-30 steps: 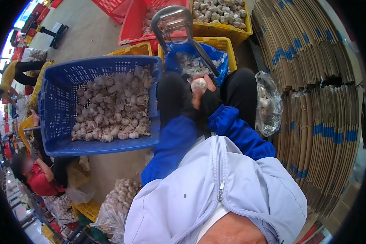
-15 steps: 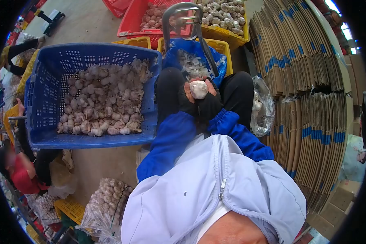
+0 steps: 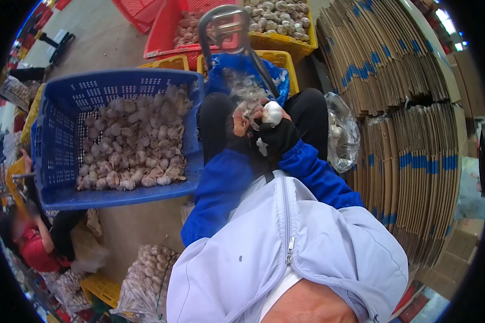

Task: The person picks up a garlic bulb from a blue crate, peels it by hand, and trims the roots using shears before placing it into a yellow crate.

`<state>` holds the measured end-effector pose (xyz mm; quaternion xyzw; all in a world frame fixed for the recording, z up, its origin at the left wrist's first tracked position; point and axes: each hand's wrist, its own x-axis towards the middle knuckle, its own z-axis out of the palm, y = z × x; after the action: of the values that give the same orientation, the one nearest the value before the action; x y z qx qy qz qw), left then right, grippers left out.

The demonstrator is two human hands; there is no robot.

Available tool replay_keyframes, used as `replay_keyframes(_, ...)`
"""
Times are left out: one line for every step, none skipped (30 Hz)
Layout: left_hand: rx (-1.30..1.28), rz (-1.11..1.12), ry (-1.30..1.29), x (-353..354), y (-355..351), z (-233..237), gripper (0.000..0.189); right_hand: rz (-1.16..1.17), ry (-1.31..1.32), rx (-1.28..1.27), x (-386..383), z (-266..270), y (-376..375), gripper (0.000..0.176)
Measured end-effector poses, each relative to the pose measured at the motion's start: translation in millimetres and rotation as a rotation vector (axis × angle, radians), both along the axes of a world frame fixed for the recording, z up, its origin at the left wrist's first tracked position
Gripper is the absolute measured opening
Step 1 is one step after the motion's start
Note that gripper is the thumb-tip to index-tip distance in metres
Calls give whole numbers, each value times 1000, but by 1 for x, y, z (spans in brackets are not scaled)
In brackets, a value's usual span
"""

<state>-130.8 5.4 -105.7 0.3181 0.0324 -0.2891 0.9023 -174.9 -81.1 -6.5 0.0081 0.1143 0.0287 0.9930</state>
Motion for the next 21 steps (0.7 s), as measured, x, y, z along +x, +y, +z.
replay_keyframes(26,16,-5,-2,-1,-7,33,-129,160,-142,-2,-2,0,31)
replay_keyframes(145,-25,-135,-4,1,-4,33,-133,157,-148,-6,15,-2,30)
replay_keyframes(532,-168,-544,-8,10,22,31,-136,154,-154,-10,44,-4,29)
replay_keyframes(913,-222,-964,-13,20,49,28,-132,150,-156,-13,59,-5,29)
replay_keyframes(1009,-360,-1129,-16,21,43,27,-28,-56,-171,-23,35,-39,29)
replay_keyframes(1119,-496,-1281,-16,27,41,26,-91,-76,-324,-32,28,-67,28)
replay_keyframes(1131,-440,-1265,-18,30,42,27,-263,72,-749,-45,30,-90,28)
replay_keyframes(1167,-373,-1238,-24,28,46,27,-360,263,-1310,-53,24,-111,27)
replay_keyframes(1216,-305,-1209,-29,27,50,28,-399,464,-1792,-63,14,-134,27)
replay_keyframes(1265,-235,-1182,-26,33,55,30,-396,625,-2141,-83,6,-156,26)
replay_keyframes(1186,-215,-1090,-17,43,78,26,-316,738,-2372,-105,-3,-173,26)
replay_keyframes(1095,-191,-1011,-6,53,103,22,-214,832,-2516,-122,-16,-188,26)
replay_keyframes(1078,-33,-951,5,68,116,20,-96,881,-2618,-135,-26,-193,25)
replay_keyframes(1046,124,-897,17,82,126,19,-18,902,-2660,-145,-38,-199,25)
replay_keyframes(1003,276,-846,27,96,132,17,18,907,-2674,-150,-45,-197,24)
replay_keyframes(1022,286,-719,47,114,109,17,41,896,-2672,-153,-50,-197,24)
replay_keyframes(1030,300,-597,72,136,86,16,47,889,-2661,-154,-52,-201,24)
replay_keyframes(1261,254,-600,93,160,87,18,43,855,-2642,-154,-56,-204,23)
replay_keyframes(1489,199,-593,115,188,91,19,36,840,-2639,-154,-57,-206,23)
replay_keyframes(1789,55,-634,145,215,82,21,14,840,-2648,-152,-55,-205,23)
replay_keyframes(2083,-105,-659,174,245,65,24,-26,832,-2654,-151,-51,-203,23)
